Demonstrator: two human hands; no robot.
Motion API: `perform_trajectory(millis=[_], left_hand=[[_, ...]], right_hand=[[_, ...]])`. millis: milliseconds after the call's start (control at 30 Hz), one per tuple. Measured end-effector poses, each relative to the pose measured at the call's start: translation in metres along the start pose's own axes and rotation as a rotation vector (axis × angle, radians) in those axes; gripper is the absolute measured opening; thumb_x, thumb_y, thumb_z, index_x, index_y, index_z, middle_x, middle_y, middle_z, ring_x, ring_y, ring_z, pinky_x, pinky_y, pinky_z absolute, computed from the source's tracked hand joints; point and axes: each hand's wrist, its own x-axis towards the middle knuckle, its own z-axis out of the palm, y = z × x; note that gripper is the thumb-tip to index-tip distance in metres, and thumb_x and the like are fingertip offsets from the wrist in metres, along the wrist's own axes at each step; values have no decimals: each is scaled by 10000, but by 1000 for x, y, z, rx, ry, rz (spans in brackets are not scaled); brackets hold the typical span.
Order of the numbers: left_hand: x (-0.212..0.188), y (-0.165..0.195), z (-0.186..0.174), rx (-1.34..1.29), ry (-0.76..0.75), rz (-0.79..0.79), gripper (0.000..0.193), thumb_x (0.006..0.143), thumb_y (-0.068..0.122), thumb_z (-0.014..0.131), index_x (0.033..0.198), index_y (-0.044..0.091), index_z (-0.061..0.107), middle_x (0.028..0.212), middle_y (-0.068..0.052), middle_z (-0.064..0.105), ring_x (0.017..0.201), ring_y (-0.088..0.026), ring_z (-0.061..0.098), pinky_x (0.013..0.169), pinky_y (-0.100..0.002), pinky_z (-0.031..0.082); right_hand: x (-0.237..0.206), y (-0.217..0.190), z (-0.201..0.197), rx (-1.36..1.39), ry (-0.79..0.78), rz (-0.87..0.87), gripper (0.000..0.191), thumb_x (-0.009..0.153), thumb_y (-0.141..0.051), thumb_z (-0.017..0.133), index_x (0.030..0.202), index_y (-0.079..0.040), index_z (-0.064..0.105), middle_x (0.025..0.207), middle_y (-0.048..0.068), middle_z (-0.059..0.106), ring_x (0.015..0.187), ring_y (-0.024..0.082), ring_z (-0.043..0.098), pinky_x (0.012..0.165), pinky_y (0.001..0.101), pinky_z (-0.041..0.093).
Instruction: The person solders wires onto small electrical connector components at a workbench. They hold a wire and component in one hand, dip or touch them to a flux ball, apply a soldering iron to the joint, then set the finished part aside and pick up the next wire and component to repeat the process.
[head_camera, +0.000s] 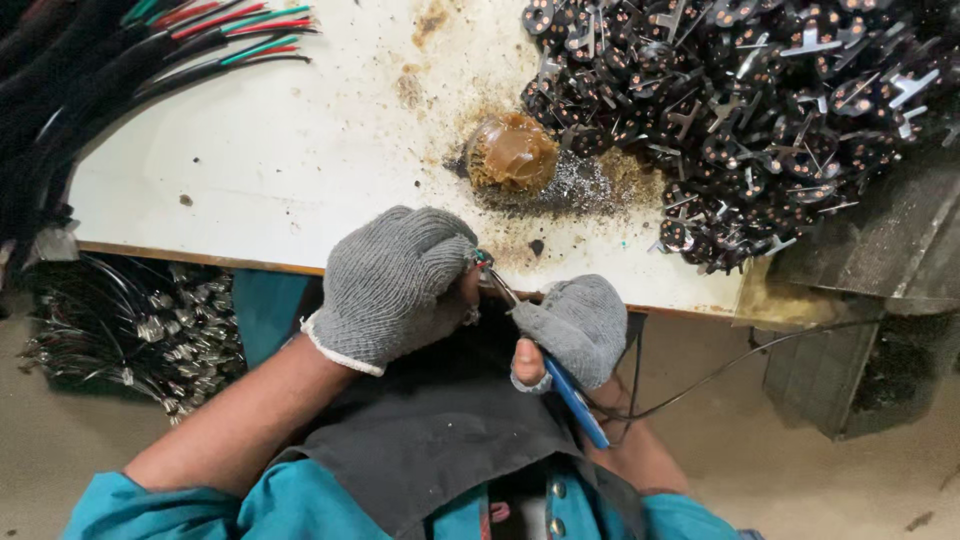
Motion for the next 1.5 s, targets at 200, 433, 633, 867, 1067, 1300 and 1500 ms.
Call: perform_trajectory(millis=[200,433,633,867,1067,1300,1500], left_hand=[[0,-2,1,15,3,-12,145,779,178,751,896,126,684,958,-91,687,806,-322,656,674,-447,529],[0,-2,-2,3,-26,-12,203,733,213,744,908,130,684,944,-81,674,802,-325,650,645,-459,521],[3,0,0,58,4,-32,136,789,218,760,857,127,684,932,-85,688,805,-315,659,655,-447,527],[6,3,0,75,52,-17,110,754,180,760,829,129,699,938,-83,708,796,-308,666,658,-434,536],[9,5,1,72,79,2,106,724,144,757,798,130,682,939,-76,709,792,-299,667,666,-424,541],[8,4,0,77,61,-10,125,731,173,765,817,124,687,926,-81,700,788,-306,662,659,-434,537],[7,3,2,80,76,2,125,738,170,761,830,127,689,942,-76,706,791,-297,665,663,-426,540]], right_hand=[[21,-26,-18,134,-56,258,212,969,-257,669,989,-46,670,834,90,588,740,303,569,713,423,468],[-1,11,-8,29,-96,71,323,976,-364,718,882,-56,689,771,69,627,694,284,602,650,390,466],[4,-16,0,227,91,429,419,1002,-482,579,880,-94,680,764,19,666,672,177,659,621,323,485],[28,8,-26,-49,480,354,383,956,-125,832,1168,-60,519,946,88,621,803,250,658,708,370,532],[23,35,-58,-777,229,327,451,738,-104,946,1061,-72,632,998,145,660,980,339,671,904,381,517],[37,36,-56,-777,237,264,422,794,-103,957,1065,-119,634,956,126,673,915,300,697,863,379,556],[27,42,-55,-491,360,501,692,801,-193,975,1266,-55,482,907,89,721,687,194,613,659,284,486]])
